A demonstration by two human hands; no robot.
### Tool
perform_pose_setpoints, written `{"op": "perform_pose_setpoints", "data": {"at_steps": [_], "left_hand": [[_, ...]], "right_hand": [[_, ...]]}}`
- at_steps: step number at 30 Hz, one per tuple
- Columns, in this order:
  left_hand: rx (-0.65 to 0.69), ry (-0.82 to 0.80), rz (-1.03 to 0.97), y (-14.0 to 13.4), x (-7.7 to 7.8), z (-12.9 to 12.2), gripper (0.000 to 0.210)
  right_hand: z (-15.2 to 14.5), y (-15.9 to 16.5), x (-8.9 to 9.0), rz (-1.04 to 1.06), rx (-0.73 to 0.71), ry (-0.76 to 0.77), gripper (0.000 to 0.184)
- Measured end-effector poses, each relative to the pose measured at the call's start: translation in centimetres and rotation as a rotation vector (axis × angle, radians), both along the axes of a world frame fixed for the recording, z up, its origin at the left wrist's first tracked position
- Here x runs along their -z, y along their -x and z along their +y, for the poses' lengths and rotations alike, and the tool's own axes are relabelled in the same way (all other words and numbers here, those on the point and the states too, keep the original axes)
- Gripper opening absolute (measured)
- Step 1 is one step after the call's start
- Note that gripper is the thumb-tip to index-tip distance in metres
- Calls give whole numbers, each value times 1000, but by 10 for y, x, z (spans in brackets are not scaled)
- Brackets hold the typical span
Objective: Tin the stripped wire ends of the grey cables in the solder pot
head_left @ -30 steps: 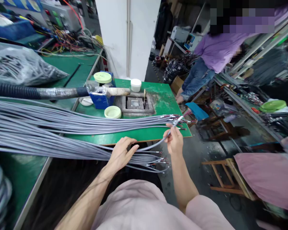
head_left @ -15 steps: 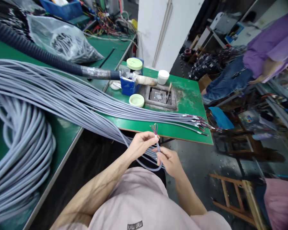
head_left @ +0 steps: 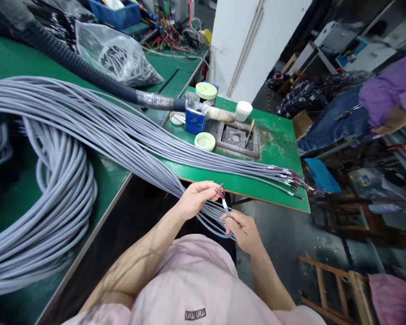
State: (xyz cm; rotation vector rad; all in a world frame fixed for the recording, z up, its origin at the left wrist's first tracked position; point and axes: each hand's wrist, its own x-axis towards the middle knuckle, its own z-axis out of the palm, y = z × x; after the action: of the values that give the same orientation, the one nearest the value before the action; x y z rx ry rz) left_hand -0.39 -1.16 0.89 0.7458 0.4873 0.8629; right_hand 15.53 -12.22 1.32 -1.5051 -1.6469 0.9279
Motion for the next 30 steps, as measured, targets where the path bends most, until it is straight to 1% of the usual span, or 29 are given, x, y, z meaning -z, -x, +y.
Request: {"op": "perform_pose_setpoints", "data": {"at_steps": [8, 11, 14, 16, 18, 21, 25, 27, 29, 30], "left_hand": [[17, -110, 5, 3, -1, 5, 24], [-7, -147, 17, 4, 0, 6, 24], [-14, -86, 14, 4, 0, 6, 26], [12, -13, 0, 4, -1, 5, 28], [40, 26, -14, 4, -1, 4, 29], [89, 12, -41, 5, -1, 4, 30], [132, -10, -76, 9, 2, 11, 29], [130, -10, -55, 11, 2, 12, 30], [124, -19, -12, 11, -1, 8, 37], [143, -32, -1, 10, -1, 5, 41]], "right_hand": [[2, 0, 1, -24, -49, 11, 27], [3, 0, 1, -23, -47, 18, 28], [4, 1, -1, -22, -61, 15, 29], [5, 2, -2, -33, -77, 23, 31], [5, 3, -3, -51, -89, 40, 32], [7, 4, -4, -57, -93, 46, 32], [14, 3, -8, -65, -99, 34, 30], [12, 4, -11, -99, -111, 36, 32], [7, 2, -12, -147, -122, 29, 37], [4, 0, -10, -177, -130, 33, 38]]}}
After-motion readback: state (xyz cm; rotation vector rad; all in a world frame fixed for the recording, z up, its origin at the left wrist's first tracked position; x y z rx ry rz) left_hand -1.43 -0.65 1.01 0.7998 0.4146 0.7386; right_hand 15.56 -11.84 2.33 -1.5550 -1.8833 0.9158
